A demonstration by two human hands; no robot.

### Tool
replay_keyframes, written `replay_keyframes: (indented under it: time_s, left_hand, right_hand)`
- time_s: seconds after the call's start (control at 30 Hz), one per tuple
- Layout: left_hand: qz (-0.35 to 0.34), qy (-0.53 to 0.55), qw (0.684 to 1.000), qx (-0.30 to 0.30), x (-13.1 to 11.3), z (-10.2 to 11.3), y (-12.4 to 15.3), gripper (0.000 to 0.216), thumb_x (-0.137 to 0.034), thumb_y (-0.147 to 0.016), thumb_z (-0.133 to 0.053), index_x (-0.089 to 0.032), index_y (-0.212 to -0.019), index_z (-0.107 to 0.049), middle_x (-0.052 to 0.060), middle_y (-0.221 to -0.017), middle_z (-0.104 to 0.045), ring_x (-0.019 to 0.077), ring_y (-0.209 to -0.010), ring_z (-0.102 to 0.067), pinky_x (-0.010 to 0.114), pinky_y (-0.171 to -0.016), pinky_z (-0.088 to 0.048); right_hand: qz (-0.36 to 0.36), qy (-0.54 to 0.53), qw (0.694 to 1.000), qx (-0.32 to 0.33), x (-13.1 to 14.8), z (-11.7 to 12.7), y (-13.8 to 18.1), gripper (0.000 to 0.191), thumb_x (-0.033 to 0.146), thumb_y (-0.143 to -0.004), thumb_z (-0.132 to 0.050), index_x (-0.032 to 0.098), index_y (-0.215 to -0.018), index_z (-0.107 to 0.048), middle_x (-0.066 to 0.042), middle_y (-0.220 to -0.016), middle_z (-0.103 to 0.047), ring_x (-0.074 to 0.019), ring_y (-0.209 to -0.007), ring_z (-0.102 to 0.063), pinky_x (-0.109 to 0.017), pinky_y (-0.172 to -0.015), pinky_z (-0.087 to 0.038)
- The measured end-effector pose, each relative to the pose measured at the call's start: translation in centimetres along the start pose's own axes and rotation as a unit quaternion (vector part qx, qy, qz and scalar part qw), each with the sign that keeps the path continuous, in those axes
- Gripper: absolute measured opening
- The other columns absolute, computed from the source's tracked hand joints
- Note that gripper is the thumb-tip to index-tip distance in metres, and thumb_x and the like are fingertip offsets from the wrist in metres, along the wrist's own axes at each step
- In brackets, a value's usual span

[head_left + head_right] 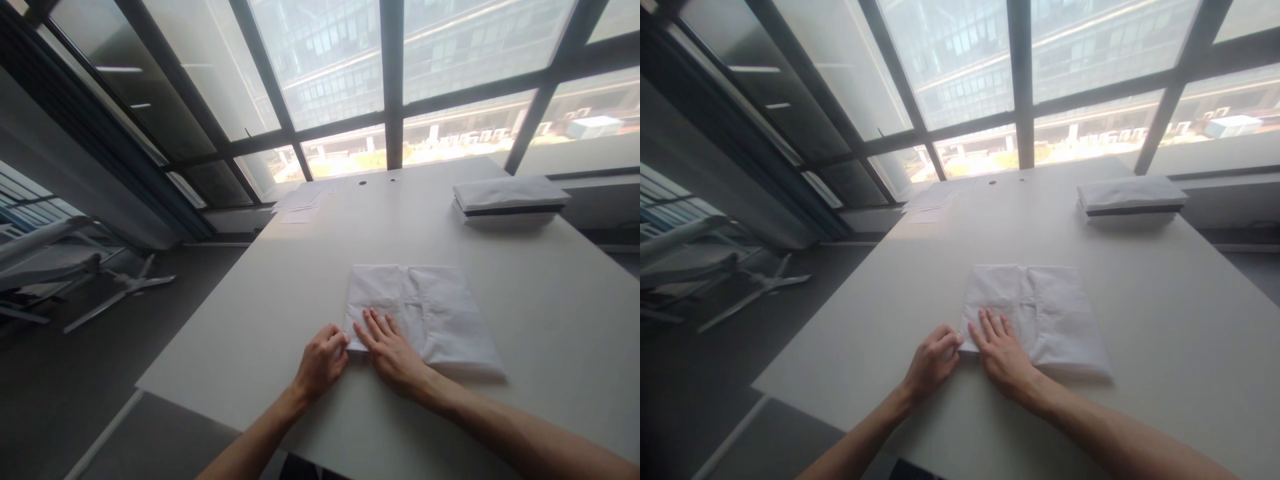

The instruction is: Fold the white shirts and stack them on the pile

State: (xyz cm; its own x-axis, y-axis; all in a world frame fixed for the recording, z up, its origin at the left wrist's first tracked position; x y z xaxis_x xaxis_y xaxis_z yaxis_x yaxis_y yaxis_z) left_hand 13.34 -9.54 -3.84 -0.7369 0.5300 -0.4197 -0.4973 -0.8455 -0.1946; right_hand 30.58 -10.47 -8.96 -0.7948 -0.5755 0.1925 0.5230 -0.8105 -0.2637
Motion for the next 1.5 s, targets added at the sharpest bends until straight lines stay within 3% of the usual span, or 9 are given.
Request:
replay_keyframes:
  time_s: [0.23,0.43,0.6,0.7,0.83,1.0,1.2,1.37,1.5]
  left_hand:
    - [-0.079,-0.132,0.988,0.019,0.6,0.5,1.8,0.042,-0.01,-0.094,-0.053,-0.033,-0.127,-0.065,0.006,-0.108,-0.062,0.023,-0.105,-0.058,0.04,-0.091,-0.048]
    - [-0.055,-0.074,0.995,0.05,1.8,1.4,2.7,0.053,-0.011,-0.094,-0.05,-0.034,-0.141,-0.055,0.006,-0.133,-0.058,0.025,-0.131,-0.049,0.044,-0.107,-0.045]
    - [0.004,0.048,0.997,-0.066,1.5,3.3,-2.1,0.046,-0.019,-0.102,-0.035,-0.022,-0.145,-0.051,0.009,-0.142,-0.056,0.0198,-0.134,-0.05,0.04,-0.115,-0.041]
    - [-0.036,0.036,0.998,-0.047,0.1,1.8,-6.1,0.046,-0.018,-0.102,-0.033,-0.02,-0.143,-0.053,0.009,-0.15,-0.05,0.0199,-0.141,-0.043,0.041,-0.119,-0.035]
    - [-0.061,-0.046,0.995,0.059,-0.7,-2.9,-8.9,0.048,-0.03,-0.104,-0.037,-0.022,-0.15,-0.045,0.01,-0.161,-0.035,0.0276,-0.151,-0.026,0.052,-0.122,-0.025]
    - [-0.064,-0.1,0.986,0.114,0.0,-4.9,-8.9,0.057,-0.051,-0.104,-0.035,-0.028,-0.156,-0.034,0.009,-0.166,-0.021,0.0313,-0.153,-0.015,0.056,-0.121,-0.023]
    - [-0.074,-0.127,0.987,0.063,-2.2,-3.7,-13.3,0.058,-0.048,-0.106,-0.025,-0.019,-0.155,-0.034,0.01,-0.163,-0.03,0.0283,-0.152,-0.021,0.051,-0.122,-0.022]
    - [-0.064,-0.144,0.985,0.069,-4.0,-7.4,-17.7,0.059,-0.048,-0.105,-0.029,-0.016,-0.155,-0.036,0.011,-0.162,-0.031,0.0324,-0.151,-0.023,0.057,-0.121,-0.022]
    - [-0.066,-0.145,0.985,0.065,-3.9,-9.6,-18.2,0.058,-0.045,-0.105,-0.031,-0.016,-0.155,-0.036,0.012,-0.162,-0.032,0.0326,-0.151,-0.024,0.057,-0.121,-0.018]
  right_hand:
    - [-0.001,0.013,1.0,0.002,0.1,-0.4,0.0,0.066,0.013,-0.093,-0.046,0.018,-0.157,-0.032,-0.019,-0.163,-0.023,-0.034,-0.151,-0.02,-0.056,-0.119,-0.027]
    - [-0.013,-0.006,1.0,0.018,0.7,0.6,-0.1,0.07,0.032,-0.095,-0.055,0.015,-0.158,-0.029,-0.02,-0.164,-0.019,-0.0357,-0.152,-0.017,-0.056,-0.121,-0.021]
    - [-0.032,-0.043,0.998,0.043,2.3,1.6,0.4,0.09,0.056,-0.089,-0.062,0.009,-0.158,-0.027,-0.023,-0.164,-0.015,-0.038,-0.153,-0.007,-0.061,-0.121,-0.014]
    - [-0.019,-0.07,0.996,0.057,3.2,1.7,0.9,0.095,0.059,-0.088,-0.063,0.008,-0.158,-0.024,-0.023,-0.164,-0.017,-0.0367,-0.153,-0.007,-0.059,-0.123,-0.013]
    - [-0.021,-0.101,0.993,0.052,3.2,2.4,1.8,0.092,0.05,-0.087,-0.067,0.005,-0.157,-0.027,-0.024,-0.162,-0.023,-0.0361,-0.153,-0.012,-0.056,-0.123,-0.017]
    - [0.0,-0.196,0.98,0.033,3.0,6.2,4.1,0.047,0.035,-0.096,-0.057,0.015,-0.138,-0.057,-0.016,-0.153,-0.048,-0.0289,-0.145,-0.039,-0.045,-0.119,-0.034]
    - [-0.097,-0.179,0.976,-0.082,-2.9,10.0,5.2,0.035,0.021,-0.099,-0.044,0.021,-0.129,-0.063,-0.011,-0.141,-0.06,-0.0223,-0.133,-0.052,-0.042,-0.113,-0.043]
    - [-0.193,-0.036,0.977,-0.087,-9.0,7.5,5.9,0.049,0.031,-0.1,-0.044,0.016,-0.146,-0.05,-0.016,-0.157,-0.041,-0.0305,-0.149,-0.03,-0.053,-0.118,-0.032]
    - [-0.182,0.035,0.982,-0.029,-9.7,4.6,6.6,0.052,0.029,-0.098,-0.046,0.019,-0.148,-0.049,-0.015,-0.163,-0.029,-0.0322,-0.152,-0.019,-0.054,-0.121,-0.022]
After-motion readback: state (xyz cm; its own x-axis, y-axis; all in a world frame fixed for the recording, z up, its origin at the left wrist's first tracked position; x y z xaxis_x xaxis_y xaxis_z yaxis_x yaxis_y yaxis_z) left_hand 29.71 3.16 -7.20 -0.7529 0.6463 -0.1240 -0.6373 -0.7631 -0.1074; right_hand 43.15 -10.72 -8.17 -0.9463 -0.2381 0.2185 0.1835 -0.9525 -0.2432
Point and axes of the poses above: each hand's wrist, its own y-axis away from the middle knuckle, its own z-axis out of the back of the hand, x = y × z, the point moved 4 cm from there along -y, towards the middle knuckle
